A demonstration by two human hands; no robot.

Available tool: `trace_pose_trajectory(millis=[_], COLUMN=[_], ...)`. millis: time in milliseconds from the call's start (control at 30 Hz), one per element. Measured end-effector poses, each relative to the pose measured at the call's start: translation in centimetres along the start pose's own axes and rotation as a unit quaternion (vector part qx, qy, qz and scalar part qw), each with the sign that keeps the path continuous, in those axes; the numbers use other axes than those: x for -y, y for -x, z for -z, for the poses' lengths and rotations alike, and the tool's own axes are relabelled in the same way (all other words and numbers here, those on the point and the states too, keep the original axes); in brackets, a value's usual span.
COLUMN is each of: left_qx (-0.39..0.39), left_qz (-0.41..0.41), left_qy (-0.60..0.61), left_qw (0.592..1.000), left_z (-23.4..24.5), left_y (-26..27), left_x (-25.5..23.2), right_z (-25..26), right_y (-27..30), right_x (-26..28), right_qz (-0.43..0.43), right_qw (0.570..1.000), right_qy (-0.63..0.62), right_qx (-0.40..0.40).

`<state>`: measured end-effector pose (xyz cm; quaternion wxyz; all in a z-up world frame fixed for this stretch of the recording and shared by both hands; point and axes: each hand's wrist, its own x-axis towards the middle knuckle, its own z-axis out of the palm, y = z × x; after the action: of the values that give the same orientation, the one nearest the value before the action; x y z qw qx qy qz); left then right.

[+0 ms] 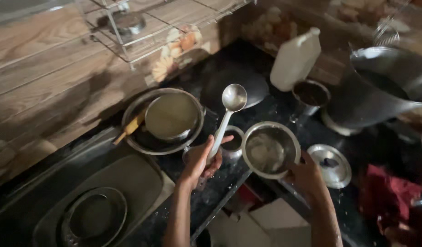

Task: The person pours blended batter from a blender jar into a large bowl, scrapes the jar with a spatula, rinses the jar and lid at the sink, places them on a dish rack, then plugs in the blender base and sets the jar on it.

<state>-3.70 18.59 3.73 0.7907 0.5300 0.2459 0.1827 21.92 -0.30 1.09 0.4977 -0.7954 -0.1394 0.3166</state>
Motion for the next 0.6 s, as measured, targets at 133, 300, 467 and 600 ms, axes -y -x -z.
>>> trace_pose_trajectory(millis=[133,300,467,600], left_qx=[-0.089,-0.291,-0.393,-0.556], left_qz=[-0.122,-0.219,-0.277,-0.056], left_qy=[-0.029,-0.103,-0.23,-0.453], left_qw=[0.988,0.925,0.846,0.694], left_z=[0.4,3.9,8.4,11.4], left_y=[1.6,5.0,10.3,15.5], left_x=[0.8,3.8,4.5,4.3], right_z=[-1.8,-6.8,-13.0,-17.5], right_y=[0.9,3.3,6.3,7.0], right_x=[2.3,1.7,-0.1,-2.2], right_qz=[0.022,0.063,0.063,0.047], right_qw=[0.998,0.974,0.938,0.944], right_qy=[0.054,0.067,0.005,0.056], right_qx=[0.037,0.206,0.341,0.322])
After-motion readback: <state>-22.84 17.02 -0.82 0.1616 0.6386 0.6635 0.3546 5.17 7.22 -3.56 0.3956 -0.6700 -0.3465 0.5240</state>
